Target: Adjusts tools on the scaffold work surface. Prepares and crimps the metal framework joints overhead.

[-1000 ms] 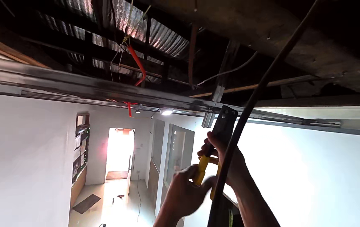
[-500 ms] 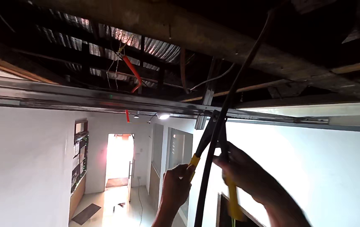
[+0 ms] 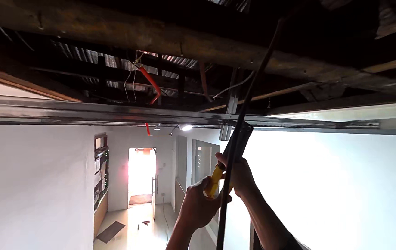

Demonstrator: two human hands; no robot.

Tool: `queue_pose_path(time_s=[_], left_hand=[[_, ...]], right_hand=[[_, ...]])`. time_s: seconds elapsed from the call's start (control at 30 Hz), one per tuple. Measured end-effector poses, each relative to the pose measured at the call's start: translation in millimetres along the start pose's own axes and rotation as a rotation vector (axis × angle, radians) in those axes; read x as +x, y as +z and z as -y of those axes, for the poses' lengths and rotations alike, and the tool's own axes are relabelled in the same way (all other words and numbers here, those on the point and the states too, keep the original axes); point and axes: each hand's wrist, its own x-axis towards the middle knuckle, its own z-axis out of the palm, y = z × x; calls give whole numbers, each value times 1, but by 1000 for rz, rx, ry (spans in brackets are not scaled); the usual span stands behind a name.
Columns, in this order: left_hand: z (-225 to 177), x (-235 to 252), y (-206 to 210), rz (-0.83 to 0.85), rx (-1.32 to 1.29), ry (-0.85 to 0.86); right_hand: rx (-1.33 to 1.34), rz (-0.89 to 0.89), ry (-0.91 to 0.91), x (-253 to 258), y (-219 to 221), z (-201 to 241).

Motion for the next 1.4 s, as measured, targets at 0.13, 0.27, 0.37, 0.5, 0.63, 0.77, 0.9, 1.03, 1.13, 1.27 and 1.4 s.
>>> queue_pose_path(time_s=[0.13, 0.27, 0.37, 0.5, 0.63, 0.77, 0.9, 1.03, 1.13, 1.27, 1.4], left_hand=[[10, 7, -1, -60, 7, 51], [5, 8, -4, -18, -118, 10], [-4, 7, -2, -88, 5, -47], [-12, 6, 5, -154, 50, -51], [-2, 2, 11, -174, 37, 4], [-9, -9, 4, 23, 33, -54], [-9, -5, 6, -22, 25, -16], [-3, -4, 8, -99, 38, -30], [4, -6, 10, -80, 32, -17], [13, -51, 35, 91, -129, 56], [48, -135, 105, 194, -225, -60]], right_hand=[[-148, -59, -80, 8, 8, -4], [-125, 244, 54, 0, -25, 14], [-3, 429, 220, -22, -72, 52], [216, 369, 151, -18, -72, 50], [240, 156, 12, -17, -22, 18], [189, 57, -9, -8, -10, 12], [66, -22, -54, -6, -5, 15], [11, -83, -58, -8, 5, 17], [70, -53, -78, -11, 5, 9], [287, 67, -116, -55, -26, -18], [10, 167, 91, -153, -79, -106]])
